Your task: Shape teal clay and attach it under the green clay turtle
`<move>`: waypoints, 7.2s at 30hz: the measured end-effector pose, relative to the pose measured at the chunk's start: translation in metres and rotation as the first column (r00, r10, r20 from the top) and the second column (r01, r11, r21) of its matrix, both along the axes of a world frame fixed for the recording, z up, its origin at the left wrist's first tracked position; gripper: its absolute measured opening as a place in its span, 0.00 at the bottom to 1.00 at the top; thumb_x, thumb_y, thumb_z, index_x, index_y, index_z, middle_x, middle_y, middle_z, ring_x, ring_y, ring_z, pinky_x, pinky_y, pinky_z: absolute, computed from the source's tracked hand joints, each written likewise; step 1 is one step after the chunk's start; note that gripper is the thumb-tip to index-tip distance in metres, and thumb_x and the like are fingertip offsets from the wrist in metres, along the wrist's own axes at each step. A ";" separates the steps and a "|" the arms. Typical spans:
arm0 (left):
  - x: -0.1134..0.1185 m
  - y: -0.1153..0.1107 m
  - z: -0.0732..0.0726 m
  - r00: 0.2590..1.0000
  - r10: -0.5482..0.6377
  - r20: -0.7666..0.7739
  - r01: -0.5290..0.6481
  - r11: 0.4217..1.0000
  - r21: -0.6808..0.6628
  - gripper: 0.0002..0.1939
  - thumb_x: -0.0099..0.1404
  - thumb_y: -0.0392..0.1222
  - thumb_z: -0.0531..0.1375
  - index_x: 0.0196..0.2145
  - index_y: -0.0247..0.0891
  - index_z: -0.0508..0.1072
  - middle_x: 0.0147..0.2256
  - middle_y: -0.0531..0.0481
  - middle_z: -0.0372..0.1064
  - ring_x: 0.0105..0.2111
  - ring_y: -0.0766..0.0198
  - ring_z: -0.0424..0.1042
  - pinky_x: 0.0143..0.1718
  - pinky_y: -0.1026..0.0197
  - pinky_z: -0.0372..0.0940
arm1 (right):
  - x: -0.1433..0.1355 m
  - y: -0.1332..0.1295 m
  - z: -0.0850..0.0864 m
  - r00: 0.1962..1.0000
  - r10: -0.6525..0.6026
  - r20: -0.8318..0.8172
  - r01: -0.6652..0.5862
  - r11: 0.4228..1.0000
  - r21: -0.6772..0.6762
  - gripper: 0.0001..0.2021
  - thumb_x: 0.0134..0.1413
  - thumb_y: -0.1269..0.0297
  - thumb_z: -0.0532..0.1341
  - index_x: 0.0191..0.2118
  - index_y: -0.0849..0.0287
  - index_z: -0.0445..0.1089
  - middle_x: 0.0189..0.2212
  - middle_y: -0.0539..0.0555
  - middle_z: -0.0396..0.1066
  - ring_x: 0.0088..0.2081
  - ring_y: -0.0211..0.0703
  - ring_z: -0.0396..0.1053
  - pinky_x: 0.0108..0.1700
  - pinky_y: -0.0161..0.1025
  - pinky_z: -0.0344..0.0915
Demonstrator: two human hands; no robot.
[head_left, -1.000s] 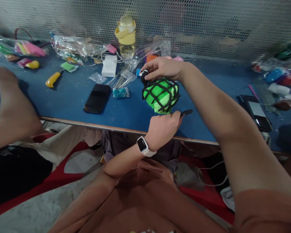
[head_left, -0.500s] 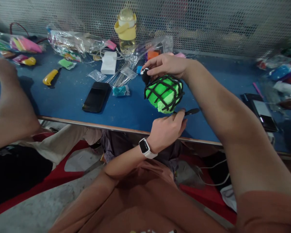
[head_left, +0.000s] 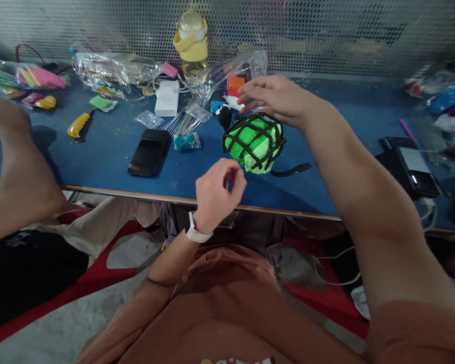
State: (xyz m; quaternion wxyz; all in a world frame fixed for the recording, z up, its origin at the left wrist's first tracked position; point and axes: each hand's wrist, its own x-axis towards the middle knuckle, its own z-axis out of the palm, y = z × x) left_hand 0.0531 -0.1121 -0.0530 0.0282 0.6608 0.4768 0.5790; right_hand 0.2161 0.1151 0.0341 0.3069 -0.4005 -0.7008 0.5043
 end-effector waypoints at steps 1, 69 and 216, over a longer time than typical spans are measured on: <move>-0.009 0.003 0.001 1.000 0.023 0.018 -0.023 1.000 0.005 0.06 0.77 0.36 0.63 0.39 0.43 0.73 0.29 0.58 0.72 0.25 0.69 0.70 0.32 0.62 0.65 | 0.010 -0.007 -0.001 0.992 -0.123 -0.022 0.123 0.992 0.034 0.14 0.72 0.49 0.76 0.45 0.54 0.81 0.48 0.55 0.84 0.43 0.43 0.80 0.40 0.41 0.70; -0.019 0.009 -0.001 0.955 0.040 -0.294 -0.177 0.873 -0.455 0.08 0.79 0.39 0.66 0.47 0.43 0.87 0.45 0.46 0.86 0.38 0.54 0.82 0.47 0.51 0.73 | 0.097 -0.091 -0.108 0.887 -0.458 -0.064 0.447 0.812 0.376 0.21 0.57 0.52 0.80 0.48 0.52 0.73 0.34 0.51 0.82 0.29 0.48 0.80 0.33 0.48 0.78; -0.077 0.148 0.029 0.819 -0.345 0.458 0.515 0.793 -0.325 0.10 0.69 0.36 0.75 0.42 0.37 0.78 0.38 0.45 0.80 0.34 0.59 0.82 0.42 0.51 0.82 | 0.034 0.017 -0.062 0.537 -0.428 -0.727 0.622 0.783 -0.001 0.35 0.53 0.26 0.74 0.41 0.48 0.59 0.29 0.42 0.61 0.27 0.38 0.67 0.26 0.34 0.57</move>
